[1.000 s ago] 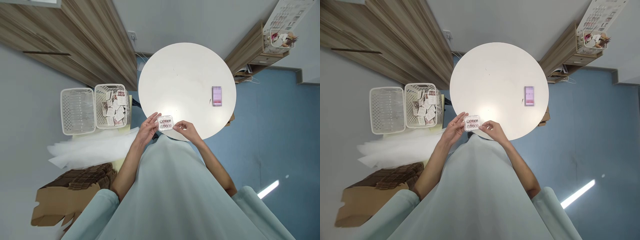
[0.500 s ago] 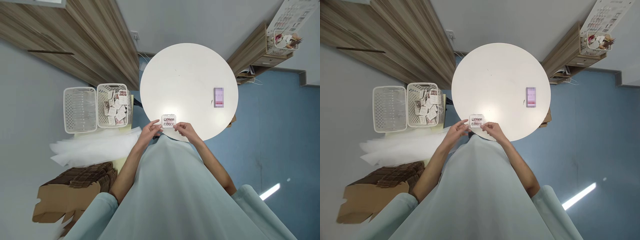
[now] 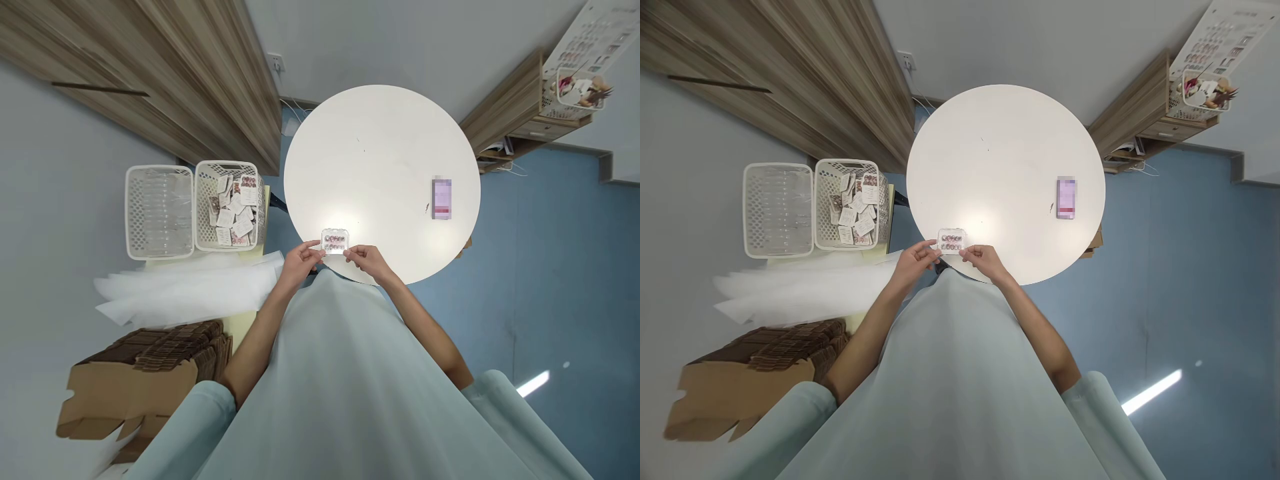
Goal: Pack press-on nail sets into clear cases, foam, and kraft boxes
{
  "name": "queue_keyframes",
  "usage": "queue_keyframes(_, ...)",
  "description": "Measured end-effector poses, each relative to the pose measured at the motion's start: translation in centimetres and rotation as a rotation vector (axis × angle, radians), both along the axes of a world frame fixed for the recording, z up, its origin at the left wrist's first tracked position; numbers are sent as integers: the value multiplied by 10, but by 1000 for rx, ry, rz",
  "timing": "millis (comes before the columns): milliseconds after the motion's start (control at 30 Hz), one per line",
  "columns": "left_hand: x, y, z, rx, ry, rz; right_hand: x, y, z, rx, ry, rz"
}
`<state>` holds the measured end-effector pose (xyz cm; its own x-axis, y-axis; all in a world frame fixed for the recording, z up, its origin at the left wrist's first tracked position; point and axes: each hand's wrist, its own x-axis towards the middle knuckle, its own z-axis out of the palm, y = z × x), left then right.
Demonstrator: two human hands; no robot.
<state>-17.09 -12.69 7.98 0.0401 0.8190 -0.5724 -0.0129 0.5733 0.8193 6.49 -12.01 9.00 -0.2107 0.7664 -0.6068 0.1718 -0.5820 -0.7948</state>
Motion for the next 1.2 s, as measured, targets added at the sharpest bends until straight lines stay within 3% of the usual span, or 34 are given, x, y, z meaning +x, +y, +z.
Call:
queue_keyframes(133, -5, 7, -33, 20, 64, 7, -11, 13, -26, 5, -72, 47)
queue_keyframes(300, -8, 25, -76, -89, 307, -94, -31, 33, -71, -23, -219, 73)
queue_keyframes(500, -8, 34, -100, -96, 548, -229, -48, 40, -98, -48, -421, 122)
queue_keyframes(667, -14, 30, -99, -33, 636, -283, -50, 37, -97, -52, -512, 148)
queue_keyframes(800, -30, 21, -86, -1, 660, -232, -56, 37, -82, 4, -582, 203)
queue_keyframes(1033, -99, -35, -61, -15, 677, 81, -112, 45, -47, 242, -537, 377)
queue_keyframes(1200, -167, -91, -74, -112, 753, 345, -186, 44, -44, 378, -487, 575)
